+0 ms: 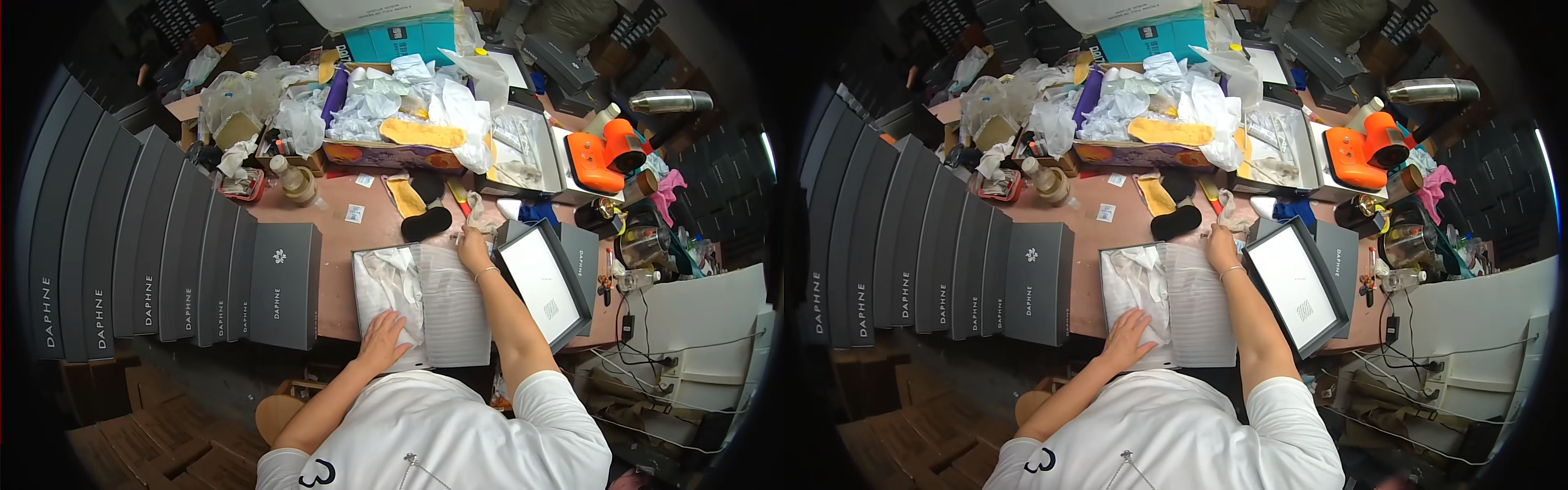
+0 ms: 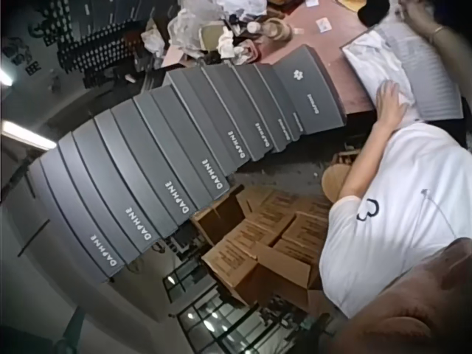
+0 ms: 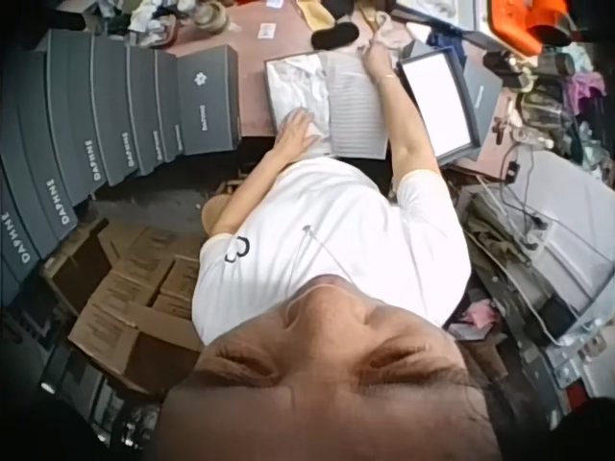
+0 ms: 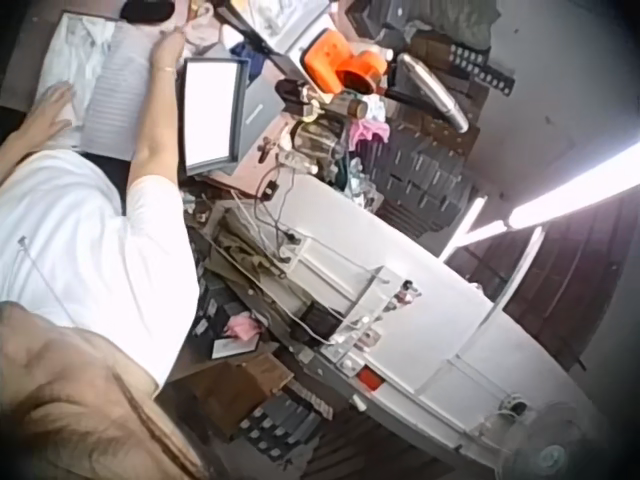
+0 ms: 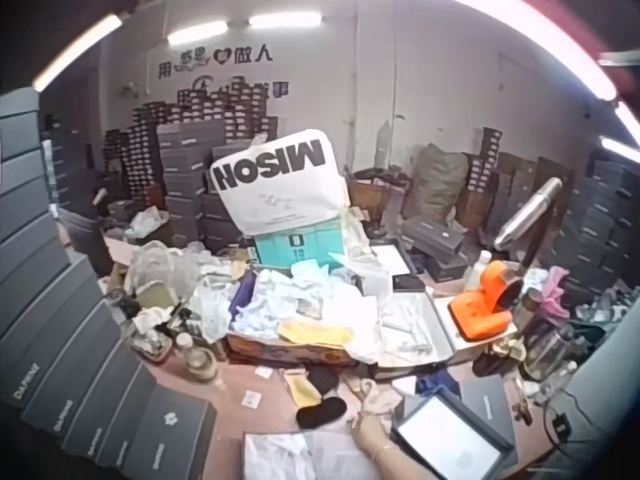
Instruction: Packing individual shoes with tissue paper into boxes and stacking the boxes into larger containers.
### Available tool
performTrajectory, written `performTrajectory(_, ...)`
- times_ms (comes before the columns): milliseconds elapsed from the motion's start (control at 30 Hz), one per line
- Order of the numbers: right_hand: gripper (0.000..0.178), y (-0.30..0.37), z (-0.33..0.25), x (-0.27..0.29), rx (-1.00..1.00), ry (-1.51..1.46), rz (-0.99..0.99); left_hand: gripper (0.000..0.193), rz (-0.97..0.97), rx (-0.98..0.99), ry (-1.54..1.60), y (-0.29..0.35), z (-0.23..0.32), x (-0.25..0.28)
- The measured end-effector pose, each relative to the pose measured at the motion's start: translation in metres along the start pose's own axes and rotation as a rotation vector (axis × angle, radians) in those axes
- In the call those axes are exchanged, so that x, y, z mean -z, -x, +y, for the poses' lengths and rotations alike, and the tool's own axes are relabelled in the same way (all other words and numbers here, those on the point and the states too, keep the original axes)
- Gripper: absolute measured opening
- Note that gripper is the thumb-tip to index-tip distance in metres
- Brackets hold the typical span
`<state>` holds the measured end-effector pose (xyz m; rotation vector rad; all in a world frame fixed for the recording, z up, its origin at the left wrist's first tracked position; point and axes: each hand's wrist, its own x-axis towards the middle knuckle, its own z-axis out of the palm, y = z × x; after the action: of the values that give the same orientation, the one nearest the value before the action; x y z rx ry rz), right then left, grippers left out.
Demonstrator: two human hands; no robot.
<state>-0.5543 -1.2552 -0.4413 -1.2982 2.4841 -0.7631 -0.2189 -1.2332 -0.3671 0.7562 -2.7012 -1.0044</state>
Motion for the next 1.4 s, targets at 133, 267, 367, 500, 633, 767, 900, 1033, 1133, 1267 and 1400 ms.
performTrajectory(133,0.031,0.015,0.001,-0.023,-0.007,0.255,-0.002,0.065,-0.079,0.039,-0.082,0.011,0.003,0.000)
performTrajectory(267,0.037,0.006,0.021,-0.015,-0.152,0.246,-0.087,0.070,-0.062,0.026,0.066,0.014,-0.018,-0.007)
performTrajectory(367,0.037,-0.010,0.030,-0.014,-0.255,0.259,-0.361,0.064,-0.112,-0.005,0.093,0.012,-0.020,-0.002)
performTrajectory(500,0.045,-0.004,0.024,-0.015,-0.227,0.193,-0.120,0.058,-0.127,0.000,0.141,0.007,-0.025,0.000)
performTrajectory(633,0.037,-0.007,0.027,-0.013,-0.333,0.175,-0.178,0.053,-0.099,-0.009,0.144,0.008,-0.020,0.000)
performTrajectory(767,0.015,-0.020,-0.029,0.030,0.139,-0.206,0.139,0.044,-0.064,-0.042,0.118,0.011,-0.030,-0.008)
performTrajectory(900,0.018,0.035,-0.180,0.081,0.280,-0.425,-0.269,0.037,0.014,-0.018,0.105,0.016,-0.031,-0.014)
performTrajectory(1033,0.027,0.089,-0.138,-0.036,0.501,0.295,-0.342,0.031,0.023,-0.116,0.087,0.019,-0.015,-0.002)
performTrajectory(1133,0.032,0.103,-0.112,-0.079,0.507,0.161,-0.094,0.031,0.061,-0.154,0.119,0.026,-0.014,0.008)
performTrajectory(1267,0.032,0.082,-0.119,-0.053,0.425,0.070,-0.336,0.025,0.076,-0.148,0.122,0.038,-0.020,0.017)
performTrajectory(1400,0.034,0.084,-0.174,0.083,0.335,-0.199,-0.249,0.018,0.186,-0.012,0.252,0.048,-0.012,0.031)
